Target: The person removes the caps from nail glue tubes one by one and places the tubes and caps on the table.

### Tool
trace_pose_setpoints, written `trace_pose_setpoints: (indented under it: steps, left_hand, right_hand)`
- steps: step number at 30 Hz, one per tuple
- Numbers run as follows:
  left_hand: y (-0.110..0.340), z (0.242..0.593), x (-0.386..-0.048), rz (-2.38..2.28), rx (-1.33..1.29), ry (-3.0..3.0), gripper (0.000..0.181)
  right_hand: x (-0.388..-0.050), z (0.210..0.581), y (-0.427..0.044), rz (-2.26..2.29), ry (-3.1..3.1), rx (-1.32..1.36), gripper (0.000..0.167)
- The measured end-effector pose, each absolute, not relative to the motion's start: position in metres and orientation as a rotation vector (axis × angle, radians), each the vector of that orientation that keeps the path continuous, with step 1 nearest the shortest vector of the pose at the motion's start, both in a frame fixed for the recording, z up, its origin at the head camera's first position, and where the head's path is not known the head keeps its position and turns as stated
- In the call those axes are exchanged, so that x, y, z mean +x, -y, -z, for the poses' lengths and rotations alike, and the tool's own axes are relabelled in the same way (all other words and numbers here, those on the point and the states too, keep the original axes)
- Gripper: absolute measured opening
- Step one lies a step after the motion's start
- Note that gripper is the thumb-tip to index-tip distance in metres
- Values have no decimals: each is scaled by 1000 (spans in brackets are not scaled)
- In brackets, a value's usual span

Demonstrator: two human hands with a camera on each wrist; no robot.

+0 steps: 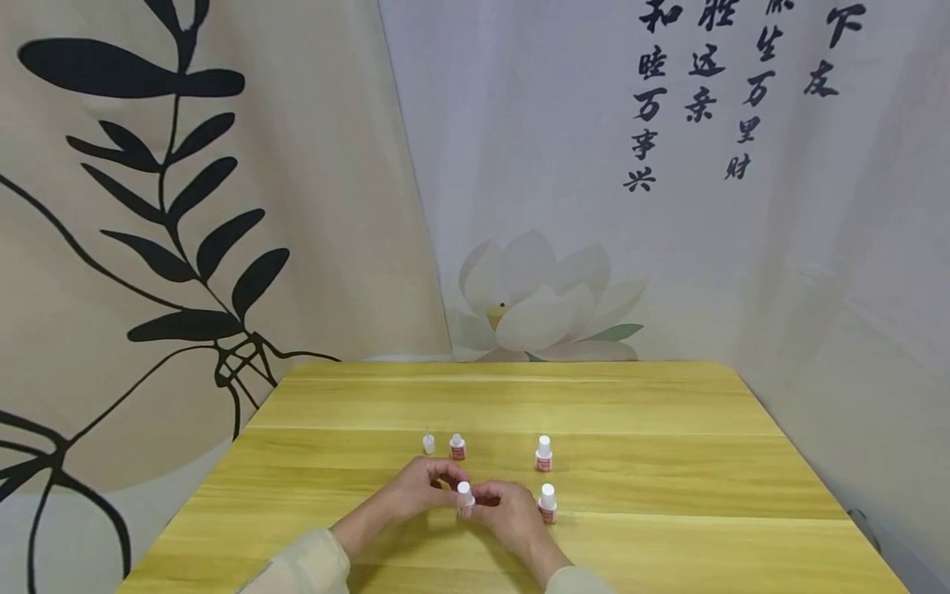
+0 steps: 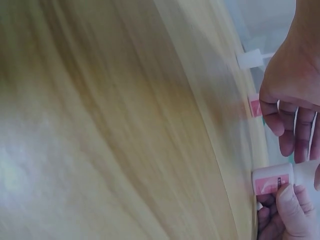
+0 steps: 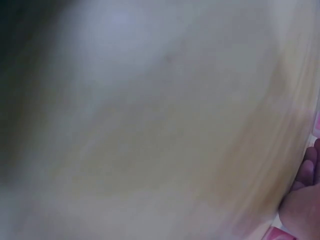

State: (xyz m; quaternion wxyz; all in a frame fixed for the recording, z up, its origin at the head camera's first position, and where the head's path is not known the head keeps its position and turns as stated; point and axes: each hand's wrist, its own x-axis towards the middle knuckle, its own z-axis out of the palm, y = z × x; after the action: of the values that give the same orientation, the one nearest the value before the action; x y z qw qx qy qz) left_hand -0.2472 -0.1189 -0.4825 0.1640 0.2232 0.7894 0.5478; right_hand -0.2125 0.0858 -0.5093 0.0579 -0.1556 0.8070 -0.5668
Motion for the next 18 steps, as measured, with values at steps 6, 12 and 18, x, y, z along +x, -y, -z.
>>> trace_pose_setpoints:
  steps: [6,12,18]
  left_hand:
    - [120,482,-247,-1572,602,-2223,22]
    - [122,483,-247,-1590,593,-2221,21]
    - [121,483,-247,-1565,589,-2256,20]
  right_hand:
    - [-211,508,-85,1714,-2426,-438,25]
    - [-212,509,-83,1706,-2432,-409,23]
    - [-211,509,-83,1688,-2448,-404,22]
